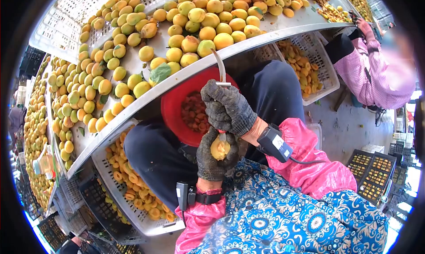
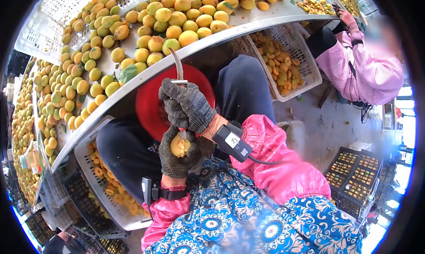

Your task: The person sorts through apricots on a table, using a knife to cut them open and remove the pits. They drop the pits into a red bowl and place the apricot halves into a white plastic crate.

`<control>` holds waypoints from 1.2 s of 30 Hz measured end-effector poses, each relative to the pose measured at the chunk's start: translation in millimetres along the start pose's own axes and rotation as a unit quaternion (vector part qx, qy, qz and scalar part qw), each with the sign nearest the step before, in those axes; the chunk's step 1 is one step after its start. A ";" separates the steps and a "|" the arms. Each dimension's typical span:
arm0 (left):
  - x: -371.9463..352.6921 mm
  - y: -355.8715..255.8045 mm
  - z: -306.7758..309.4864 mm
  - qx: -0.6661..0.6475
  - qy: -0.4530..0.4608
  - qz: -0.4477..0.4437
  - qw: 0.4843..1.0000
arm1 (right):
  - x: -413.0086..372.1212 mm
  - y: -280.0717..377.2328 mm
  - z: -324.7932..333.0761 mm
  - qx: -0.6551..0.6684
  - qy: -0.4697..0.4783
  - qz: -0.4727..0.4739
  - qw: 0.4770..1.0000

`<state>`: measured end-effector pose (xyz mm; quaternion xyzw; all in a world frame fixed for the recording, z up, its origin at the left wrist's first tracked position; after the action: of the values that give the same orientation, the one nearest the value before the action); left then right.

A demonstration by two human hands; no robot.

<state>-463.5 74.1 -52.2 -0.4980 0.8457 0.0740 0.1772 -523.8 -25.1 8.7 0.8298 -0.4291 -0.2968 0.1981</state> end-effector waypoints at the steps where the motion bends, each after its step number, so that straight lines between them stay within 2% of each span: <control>1: 0.7 -0.4 3.7 -0.001 -0.002 0.002 1.000 | 0.1 -0.3 1.6 -0.001 -0.007 -0.002 1.000; 3: 2.7 1.5 8.7 -0.018 -0.004 0.021 1.000 | 1.0 0.7 6.1 -0.002 -0.015 -0.006 1.000; 6: 4.5 5.3 18.8 -0.066 -0.012 0.051 0.996 | 2.0 2.4 -0.3 0.048 0.036 -0.021 0.998; 7: 6.1 4.9 23.5 -0.065 -0.012 0.051 0.996 | 1.8 12.7 -4.6 -0.082 0.012 0.065 0.994; 8: 8.3 1.9 26.6 -0.047 0.014 0.033 0.998 | 1.0 22.0 -9.5 -0.211 -0.013 0.149 0.966; 9: 9.8 -0.5 29.6 -0.029 0.040 0.015 0.999 | -1.0 31.7 -21.0 -0.300 0.023 0.269 0.915; 10: 9.6 0.1 35.3 -0.028 0.039 0.017 0.999 | -1.4 31.5 -22.0 -0.300 0.021 0.269 0.915; 12: 7.8 5.1 45.9 -0.046 0.033 0.048 0.997 | 2.6 18.1 -28.4 -0.317 0.078 0.156 0.932; 13: 4.4 7.9 50.2 -0.046 0.033 0.053 0.997 | 1.3 15.4 -37.0 -0.281 0.120 0.178 0.935; 14: 0.8 11.7 51.3 -0.055 0.054 0.069 0.995 | -0.2 16.7 -35.2 -0.281 0.116 0.181 0.935; 16: 0.7 17.0 31.9 -0.059 0.075 0.094 0.991 | 0.1 2.2 -35.8 -0.290 0.175 0.044 0.940; 17: 0.0 22.6 34.5 -0.045 -0.114 0.073 0.990 | -3.8 8.7 -46.5 -0.385 0.217 0.116 0.889; 18: -7.2 21.9 40.6 -0.025 -0.297 0.049 0.953 | -7.3 -0.9 -42.2 -0.304 0.192 -0.022 0.933; 19: -7.8 20.3 37.6 0.037 -0.105 0.102 0.989 | -6.9 1.7 -41.0 -0.300 0.200 0.010 0.933; 20: -5.9 20.1 53.9 0.044 -0.100 0.109 0.988 | -5.3 2.9 -37.3 -0.298 0.211 0.042 0.930; 21: -3.5 25.7 34.4 -0.012 0.022 0.175 0.984 | -4.5 1.6 -31.9 -0.299 0.208 0.050 0.930; 22: -6.0 28.3 14.6 -0.069 0.143 0.236 0.959 | -2.2 2.6 -24.4 -0.290 0.173 0.063 0.939; 23: -4.2 23.7 39.8 0.001 -0.100 0.136 0.986 | -0.8 3.3 -17.4 -0.281 0.140 0.074 0.947; 24: -6.5 22.8 15.9 0.003 -0.097 0.132 0.986 | -2.3 7.3 -19.7 -0.283 0.144 0.076 0.945; 26: -11.4 10.4 -9.6 0.135 -0.171 0.051 0.975 | -9.1 28.5 -21.5 -0.293 0.098 0.184 0.933; 27: -9.0 11.4 -4.0 0.143 -0.181 0.026 0.973 | -8.8 24.7 -15.2 -0.254 0.050 0.132 0.957; 28: -12.4 10.5 0.5 0.140 -0.182 0.025 0.973 | -13.0 25.1 -16.6 -0.255 0.051 0.129 0.957; 30: -13.2 11.2 -8.0 0.091 -0.034 0.082 0.992 | -19.8 32.9 -18.6 -0.269 0.018 0.132 0.954; 31: -13.2 9.3 -4.7 0.090 -0.034 0.078 0.992 | -21.8 39.8 -24.1 -0.217 0.058 0.186 0.957; 34: -12.3 12.1 -12.2 0.026 -0.073 0.087 0.993 | -30.1 46.9 -33.6 -0.188 0.073 0.133 0.970; 36: -18.9 11.3 -13.7 0.082 -0.205 0.031 0.975 | -32.0 42.4 -42.7 -0.171 0.089 0.122 0.974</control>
<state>-468.1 91.0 -33.0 -0.4294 0.8099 0.1105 0.3841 -535.3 -18.8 75.6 0.7483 -0.4505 -0.2643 0.4090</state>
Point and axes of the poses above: each hand's wrist, its own x-axis towards the middle knuckle, its own z-axis out of the back of the hand, y = z × x, the point moved 6 cm from there along x, towards the middle knuckle, and after that the axes turned 2 degrees about y, right-handed, at the moved point
